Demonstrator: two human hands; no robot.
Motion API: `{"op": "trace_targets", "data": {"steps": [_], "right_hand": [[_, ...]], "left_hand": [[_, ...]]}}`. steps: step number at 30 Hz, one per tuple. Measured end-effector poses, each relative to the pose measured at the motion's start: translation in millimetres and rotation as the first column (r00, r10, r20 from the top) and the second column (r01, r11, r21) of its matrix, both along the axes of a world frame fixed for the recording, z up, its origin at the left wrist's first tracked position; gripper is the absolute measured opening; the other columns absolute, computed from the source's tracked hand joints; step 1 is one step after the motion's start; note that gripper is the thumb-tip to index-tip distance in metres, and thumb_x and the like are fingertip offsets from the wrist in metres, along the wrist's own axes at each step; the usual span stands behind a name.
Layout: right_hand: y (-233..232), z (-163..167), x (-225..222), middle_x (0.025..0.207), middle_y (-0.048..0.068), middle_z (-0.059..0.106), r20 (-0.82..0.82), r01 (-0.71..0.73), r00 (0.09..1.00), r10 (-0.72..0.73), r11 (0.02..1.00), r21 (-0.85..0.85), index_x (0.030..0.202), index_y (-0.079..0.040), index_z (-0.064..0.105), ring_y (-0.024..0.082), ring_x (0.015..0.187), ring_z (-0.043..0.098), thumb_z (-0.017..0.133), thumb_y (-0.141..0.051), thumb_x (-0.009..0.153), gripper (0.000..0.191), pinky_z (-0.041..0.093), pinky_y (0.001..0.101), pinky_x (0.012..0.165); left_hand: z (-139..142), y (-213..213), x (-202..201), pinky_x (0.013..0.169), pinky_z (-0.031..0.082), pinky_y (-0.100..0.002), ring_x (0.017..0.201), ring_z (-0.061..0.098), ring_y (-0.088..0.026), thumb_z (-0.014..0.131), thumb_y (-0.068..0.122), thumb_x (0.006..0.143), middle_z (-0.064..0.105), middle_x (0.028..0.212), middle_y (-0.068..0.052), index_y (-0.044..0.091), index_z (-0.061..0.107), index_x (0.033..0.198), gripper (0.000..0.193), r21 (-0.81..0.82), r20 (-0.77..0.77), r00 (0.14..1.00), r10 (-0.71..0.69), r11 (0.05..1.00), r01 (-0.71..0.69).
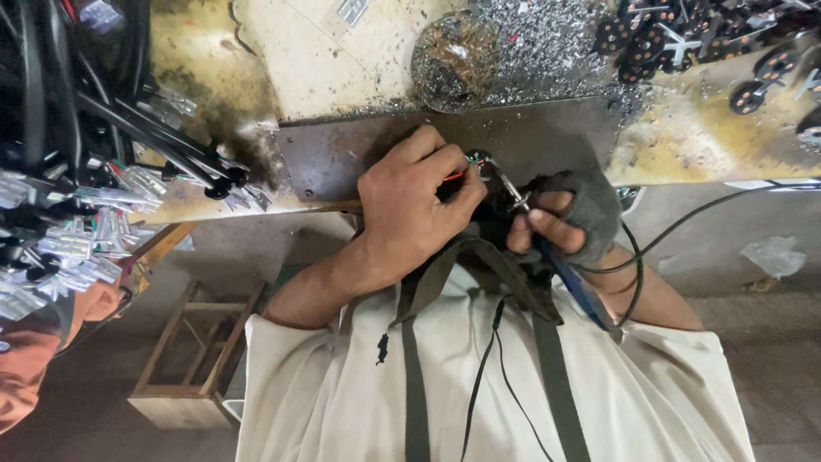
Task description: The person uses a soldering iron to join small wires to a black circular component on a workbench. They repeatedly heat the connection points and apply solder, handling multiple wire assemblies one at a time. The workspace contains many similar components and loose wires.
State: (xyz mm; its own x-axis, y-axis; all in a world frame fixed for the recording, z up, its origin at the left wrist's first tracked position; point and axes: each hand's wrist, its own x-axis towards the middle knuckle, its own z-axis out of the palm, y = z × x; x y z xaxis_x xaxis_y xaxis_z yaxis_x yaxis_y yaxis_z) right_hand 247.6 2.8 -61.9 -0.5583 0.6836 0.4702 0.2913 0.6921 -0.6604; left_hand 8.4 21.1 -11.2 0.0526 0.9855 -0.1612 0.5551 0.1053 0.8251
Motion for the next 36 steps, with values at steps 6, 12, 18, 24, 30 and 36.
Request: {"op": "trace_targets", "data": {"steps": [6,12,18,24,30,36], "right_hand": [[-16.5,-28.5,5.3,0.074,0.006,0.061,-0.197,0.153,0.961,-0.196,0.965,-0.214,0.109,-0.007,0.053,0.016,0.058,0.058,0.072,0.004,0.085,0.033,0.045,0.03,0.053],[-25.8,-29.7,12.0,0.078,0.006,0.058,-0.127,0.199,0.958,-0.259,0.912,-0.36,0.109,-0.008,0.054,0.017,0.063,0.056,0.069,0.005,0.087,0.029,0.046,0.0316,0.056],[-19.0,0.0,12.5,0.084,0.008,0.059,0.008,0.228,0.967,-0.255,0.852,-0.472,0.107,-0.011,0.052,0.022,0.071,0.059,0.069,0.0,0.098,0.023,0.05,0.0356,0.068],[-8.2,-9.5,2.3,0.073,0.006,0.06,-0.213,0.121,0.956,-0.199,0.936,-0.33,0.103,-0.009,0.053,0.018,0.057,0.058,0.069,-0.001,0.088,0.024,0.048,0.0336,0.055],[-7.0,-7.1,6.5,0.075,0.006,0.059,-0.155,0.12,0.972,-0.175,0.941,-0.316,0.107,-0.011,0.052,0.019,0.06,0.057,0.07,0.001,0.089,0.028,0.047,0.0334,0.057],[-9.1,-14.9,2.5,0.072,0.007,0.06,-0.212,0.146,0.954,-0.213,0.946,-0.291,0.107,-0.011,0.055,0.019,0.057,0.056,0.071,0.0,0.084,0.031,0.045,0.0351,0.055]], "left_hand": [[0.2,0.4,-1.6,0.064,0.05,-0.041,0.075,0.064,-0.028,0.077,0.016,0.087,0.059,0.084,-0.007,0.009,0.067,0.082,0.014,0.024,0.002,1.0,-0.002,1.0,0.002],[-1.7,-0.3,-2.2,0.063,0.049,-0.042,0.074,0.064,-0.028,0.078,0.017,0.086,0.059,0.085,-0.007,0.009,0.066,0.083,0.015,0.004,-0.005,1.0,-0.017,1.0,0.017],[-3.7,-0.3,-1.6,0.063,0.05,-0.042,0.075,0.063,-0.028,0.078,0.015,0.087,0.058,0.085,-0.006,0.01,0.065,0.083,0.015,0.02,-0.007,1.0,-0.02,1.0,0.02],[-4.0,-0.4,-1.6,0.063,0.05,-0.04,0.074,0.063,-0.026,0.078,0.014,0.087,0.057,0.085,-0.006,0.01,0.064,0.083,0.015,0.025,-0.009,1.0,-0.021,0.999,0.022],[-5.5,-1.2,-2.2,0.063,0.049,-0.041,0.076,0.063,-0.027,0.078,0.015,0.088,0.057,0.086,-0.006,0.01,0.063,0.083,0.017,0.041,-0.021,0.999,-0.028,0.999,0.029],[-6.7,-1.9,-2.6,0.063,0.049,-0.041,0.076,0.063,-0.027,0.078,0.016,0.088,0.056,0.086,-0.006,0.01,0.062,0.083,0.017,0.026,-0.02,0.999,-0.043,0.999,0.044]]}}
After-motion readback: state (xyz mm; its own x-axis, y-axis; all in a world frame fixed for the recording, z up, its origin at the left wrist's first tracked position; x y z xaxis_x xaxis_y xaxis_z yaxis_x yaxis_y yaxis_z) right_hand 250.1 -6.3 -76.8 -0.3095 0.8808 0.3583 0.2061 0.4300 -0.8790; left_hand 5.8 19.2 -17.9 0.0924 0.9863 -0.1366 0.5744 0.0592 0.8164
